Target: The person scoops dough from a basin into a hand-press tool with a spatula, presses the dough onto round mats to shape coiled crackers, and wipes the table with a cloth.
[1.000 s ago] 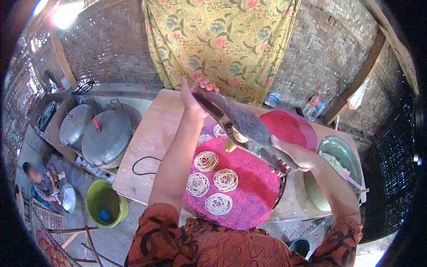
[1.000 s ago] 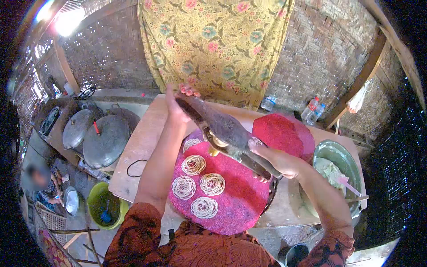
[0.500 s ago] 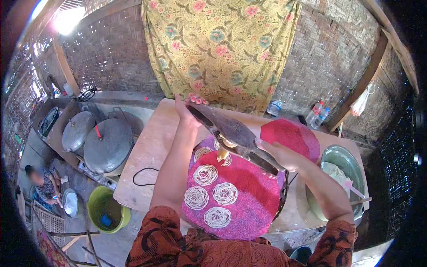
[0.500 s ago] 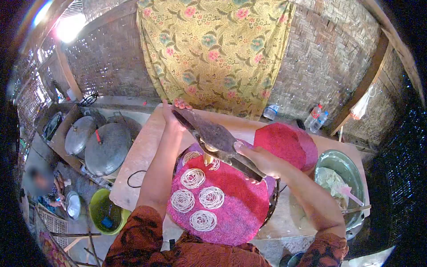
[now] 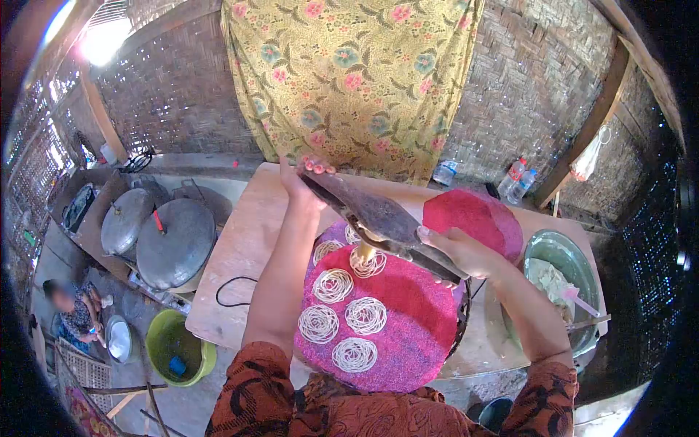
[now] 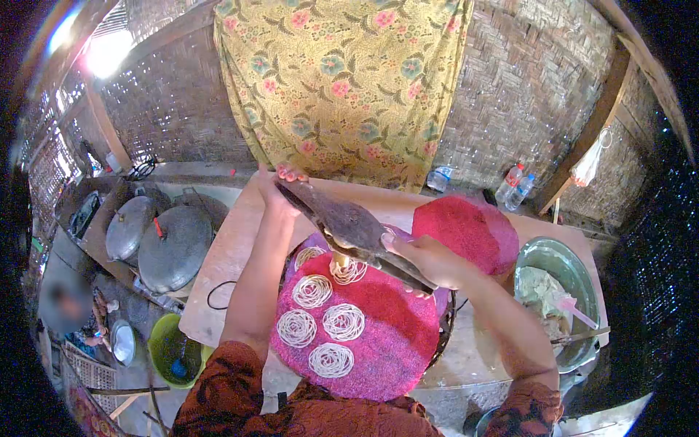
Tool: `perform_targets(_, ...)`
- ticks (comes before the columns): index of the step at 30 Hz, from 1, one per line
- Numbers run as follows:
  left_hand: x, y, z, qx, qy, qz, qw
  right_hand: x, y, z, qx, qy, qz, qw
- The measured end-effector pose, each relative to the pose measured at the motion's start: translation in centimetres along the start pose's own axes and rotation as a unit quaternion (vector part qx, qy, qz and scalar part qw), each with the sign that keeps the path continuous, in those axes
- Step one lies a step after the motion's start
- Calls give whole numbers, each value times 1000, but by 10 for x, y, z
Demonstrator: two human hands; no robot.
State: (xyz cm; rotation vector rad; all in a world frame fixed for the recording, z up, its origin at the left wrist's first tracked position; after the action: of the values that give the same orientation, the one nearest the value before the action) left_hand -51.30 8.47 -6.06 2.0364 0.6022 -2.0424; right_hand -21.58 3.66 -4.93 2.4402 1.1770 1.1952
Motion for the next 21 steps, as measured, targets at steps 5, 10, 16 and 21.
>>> perform_targets(5, 30, -7, -23, 5, 46, 19, 999, 15, -5, 14, -13, 10, 1, 1000)
perform_targets(10, 66, -36, -7, 27, 51, -29, 998, -9, -48, 33, 2, 8, -2, 1000)
perform_targets(16, 11, -20, 15, 18, -20, -33, 999, -49, -49, 18, 57, -110, -84, 989)
perform_targets(21, -23, 17, -19, -1, -13, 24, 1000, -35, -3, 25, 10, -121, -150, 981)
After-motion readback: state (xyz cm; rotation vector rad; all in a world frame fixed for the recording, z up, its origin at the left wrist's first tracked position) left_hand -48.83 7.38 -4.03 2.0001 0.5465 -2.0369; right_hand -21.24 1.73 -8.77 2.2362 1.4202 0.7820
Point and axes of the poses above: each hand's wrist, its own y-axis away from the middle knuckle, its own x-axis out of the back of the hand, z = x × y, the point moved 10 cm from there along -y, towards the middle knuckle, and after that the axes turned 15 degrees about y, right-handed, at the moved point
